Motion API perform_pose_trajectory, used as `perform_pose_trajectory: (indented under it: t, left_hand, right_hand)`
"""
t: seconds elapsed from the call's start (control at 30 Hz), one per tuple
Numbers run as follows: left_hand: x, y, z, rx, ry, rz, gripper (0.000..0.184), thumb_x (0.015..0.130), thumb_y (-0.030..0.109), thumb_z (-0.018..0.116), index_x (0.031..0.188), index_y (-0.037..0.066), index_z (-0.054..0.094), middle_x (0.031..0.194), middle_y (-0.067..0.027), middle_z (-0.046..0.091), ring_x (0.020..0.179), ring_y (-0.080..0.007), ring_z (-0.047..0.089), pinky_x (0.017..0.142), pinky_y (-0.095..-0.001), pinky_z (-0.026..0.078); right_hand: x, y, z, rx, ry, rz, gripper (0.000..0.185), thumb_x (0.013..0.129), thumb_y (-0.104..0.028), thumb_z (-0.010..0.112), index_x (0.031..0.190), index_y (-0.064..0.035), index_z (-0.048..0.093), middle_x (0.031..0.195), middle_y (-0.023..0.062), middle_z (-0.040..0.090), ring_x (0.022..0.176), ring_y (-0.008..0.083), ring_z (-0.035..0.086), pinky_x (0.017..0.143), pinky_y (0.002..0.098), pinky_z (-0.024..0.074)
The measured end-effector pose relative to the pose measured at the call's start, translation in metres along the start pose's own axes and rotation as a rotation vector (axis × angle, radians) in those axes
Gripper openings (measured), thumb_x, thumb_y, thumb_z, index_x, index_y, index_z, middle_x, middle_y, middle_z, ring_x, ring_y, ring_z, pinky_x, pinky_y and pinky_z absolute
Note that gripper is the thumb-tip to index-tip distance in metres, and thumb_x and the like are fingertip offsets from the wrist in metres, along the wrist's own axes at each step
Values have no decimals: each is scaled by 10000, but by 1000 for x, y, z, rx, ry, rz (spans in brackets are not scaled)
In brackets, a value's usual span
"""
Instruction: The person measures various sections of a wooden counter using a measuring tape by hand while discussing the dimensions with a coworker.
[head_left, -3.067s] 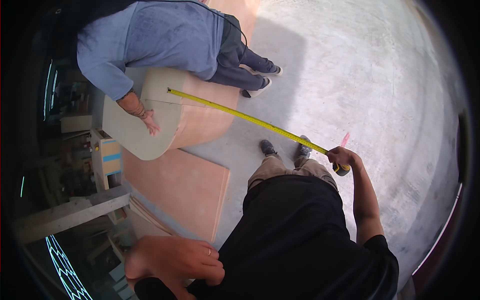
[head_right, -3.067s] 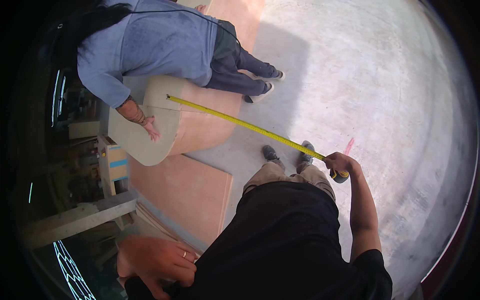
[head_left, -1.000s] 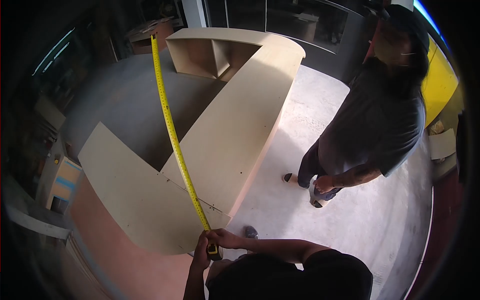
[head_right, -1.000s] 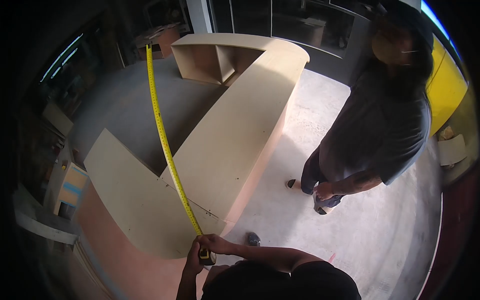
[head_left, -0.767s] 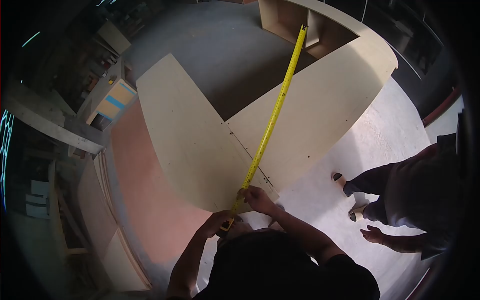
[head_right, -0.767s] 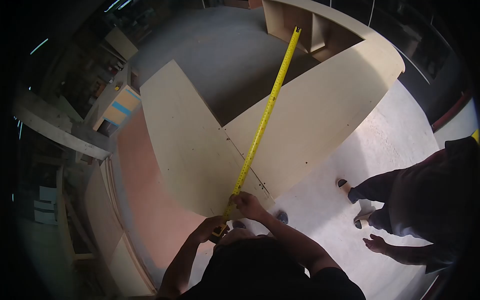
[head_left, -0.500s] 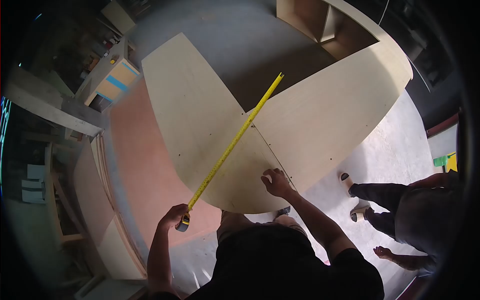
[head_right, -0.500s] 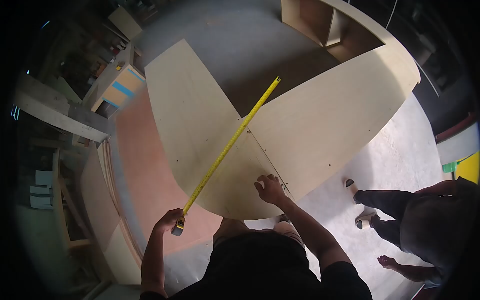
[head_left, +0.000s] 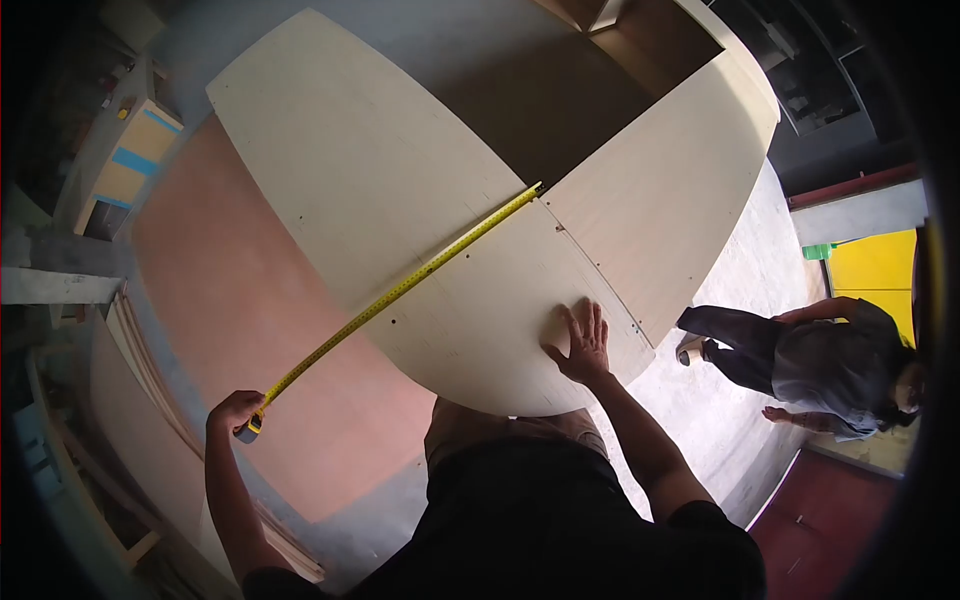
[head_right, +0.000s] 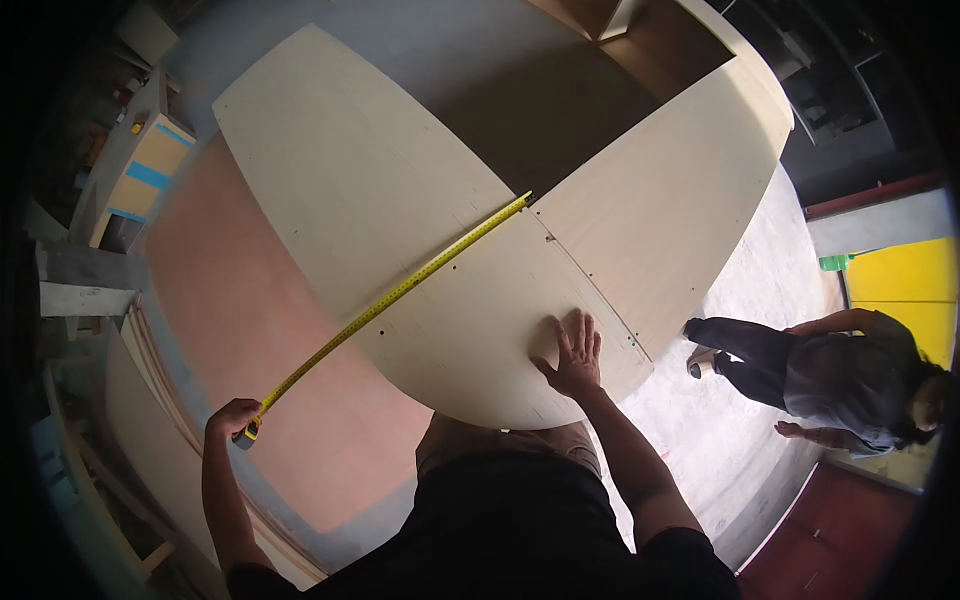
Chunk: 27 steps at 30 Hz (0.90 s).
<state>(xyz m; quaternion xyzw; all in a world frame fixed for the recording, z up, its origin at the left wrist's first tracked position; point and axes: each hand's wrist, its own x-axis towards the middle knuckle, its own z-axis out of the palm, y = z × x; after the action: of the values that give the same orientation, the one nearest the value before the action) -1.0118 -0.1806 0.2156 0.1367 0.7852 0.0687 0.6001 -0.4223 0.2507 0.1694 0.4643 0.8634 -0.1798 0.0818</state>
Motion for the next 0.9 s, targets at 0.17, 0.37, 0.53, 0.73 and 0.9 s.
perform_pose_trajectory:
  t: [0.17, 0.37, 0.53, 0.73, 0.9]
  left_hand:
    - [31, -26, -24, -5, -103, -96, 315, 988, 344, 547, 1001, 57, 677, 789, -35, 648, 664, -122, 592, 613, -314, 502]
    - [47, -48, -2, -84, -198, -112, 318, 977, 342, 530, 1017, 72, 693, 835, -37, 653, 740, -133, 598, 693, -323, 497]
    - [47, -47, 2, -92, -253, -109, 328, 979, 348, 520, 1028, 71, 689, 845, -39, 647, 765, -136, 599, 704, -326, 496]
    - [50, -51, -3, -47, -280, -88, 336, 977, 352, 513, 1022, 67, 685, 867, -47, 649, 771, -144, 600, 712, -325, 500]
    - [54, -59, 0, -71, -275, -63, 336, 971, 363, 519, 1018, 77, 689, 867, -41, 655, 756, -146, 601, 714, -331, 498]
  right_hand:
    - [9, -8, -12, -13, -103, 27, 905, 827, -569, 653, 1538, -264, 185, 1590, 234, 41, 1473, 428, 18, 1143, 611, 144]
    - [15, -17, -10, 4, -153, 72, 930, 847, -530, 659, 1553, -307, 96, 1608, 195, -32, 1476, 426, -25, 1122, 641, 134]
    - [17, -17, -9, -16, -151, 43, 935, 854, -526, 654, 1555, -314, 72, 1607, 201, -39, 1470, 443, -25, 1111, 655, 143]
    - [16, -18, -10, -21, -146, 37, 927, 857, -521, 652, 1555, -318, 76, 1604, 210, -32, 1467, 454, -13, 1113, 649, 147]
    - [15, -18, -11, -12, -145, 38, 917, 858, -517, 653, 1554, -322, 88, 1604, 212, -23, 1466, 457, -4, 1113, 647, 151]
